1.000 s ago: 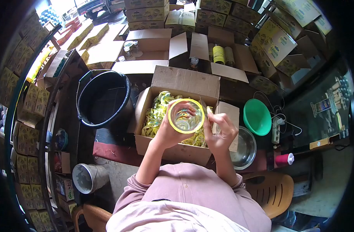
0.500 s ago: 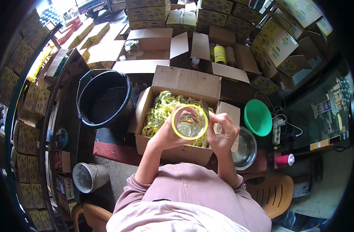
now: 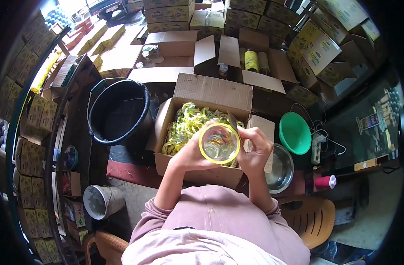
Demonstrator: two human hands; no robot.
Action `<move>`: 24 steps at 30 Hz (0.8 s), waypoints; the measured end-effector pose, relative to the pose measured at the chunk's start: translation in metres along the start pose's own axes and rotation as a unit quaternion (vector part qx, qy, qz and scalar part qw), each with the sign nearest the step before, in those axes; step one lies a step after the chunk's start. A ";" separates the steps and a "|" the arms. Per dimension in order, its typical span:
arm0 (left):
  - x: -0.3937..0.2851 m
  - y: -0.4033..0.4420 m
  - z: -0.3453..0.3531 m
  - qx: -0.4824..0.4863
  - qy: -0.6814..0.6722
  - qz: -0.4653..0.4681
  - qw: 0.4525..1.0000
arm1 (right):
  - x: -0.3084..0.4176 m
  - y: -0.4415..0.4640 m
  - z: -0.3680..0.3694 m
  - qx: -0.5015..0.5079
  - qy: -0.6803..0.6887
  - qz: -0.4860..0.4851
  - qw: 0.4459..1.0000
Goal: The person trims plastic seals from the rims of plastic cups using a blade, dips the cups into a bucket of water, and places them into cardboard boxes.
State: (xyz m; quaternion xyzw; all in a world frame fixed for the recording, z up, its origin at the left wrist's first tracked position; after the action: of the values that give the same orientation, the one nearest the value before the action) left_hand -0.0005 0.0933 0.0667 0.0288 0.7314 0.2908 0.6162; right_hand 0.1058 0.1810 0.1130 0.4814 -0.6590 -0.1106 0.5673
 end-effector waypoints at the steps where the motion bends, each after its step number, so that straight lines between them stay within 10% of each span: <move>1: -0.004 0.000 0.002 0.011 0.022 0.020 1.000 | -0.001 0.000 0.001 0.005 0.009 0.001 1.000; 8: 0.004 -0.003 -0.012 -0.071 -0.148 0.047 0.985 | -0.009 -0.003 -0.006 -0.038 -0.016 0.045 0.998; 24: -0.017 0.004 -0.013 -0.152 0.032 0.107 0.982 | 0.012 -0.004 0.002 -0.087 -0.062 -0.028 0.994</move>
State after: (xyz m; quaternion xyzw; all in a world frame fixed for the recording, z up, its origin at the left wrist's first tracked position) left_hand -0.0097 0.0843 0.0844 0.0037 0.6907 0.4639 0.5548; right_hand 0.1073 0.1694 0.1172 0.4407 -0.6673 -0.2126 0.5616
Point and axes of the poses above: each hand's wrist, its own y-axis towards the middle knuckle, its own z-axis out of the palm, x = y × z, the point moved 8 cm from there along y, towards the middle knuckle, and after that the axes turned 7 degrees about -y, right-handed, at the moved point
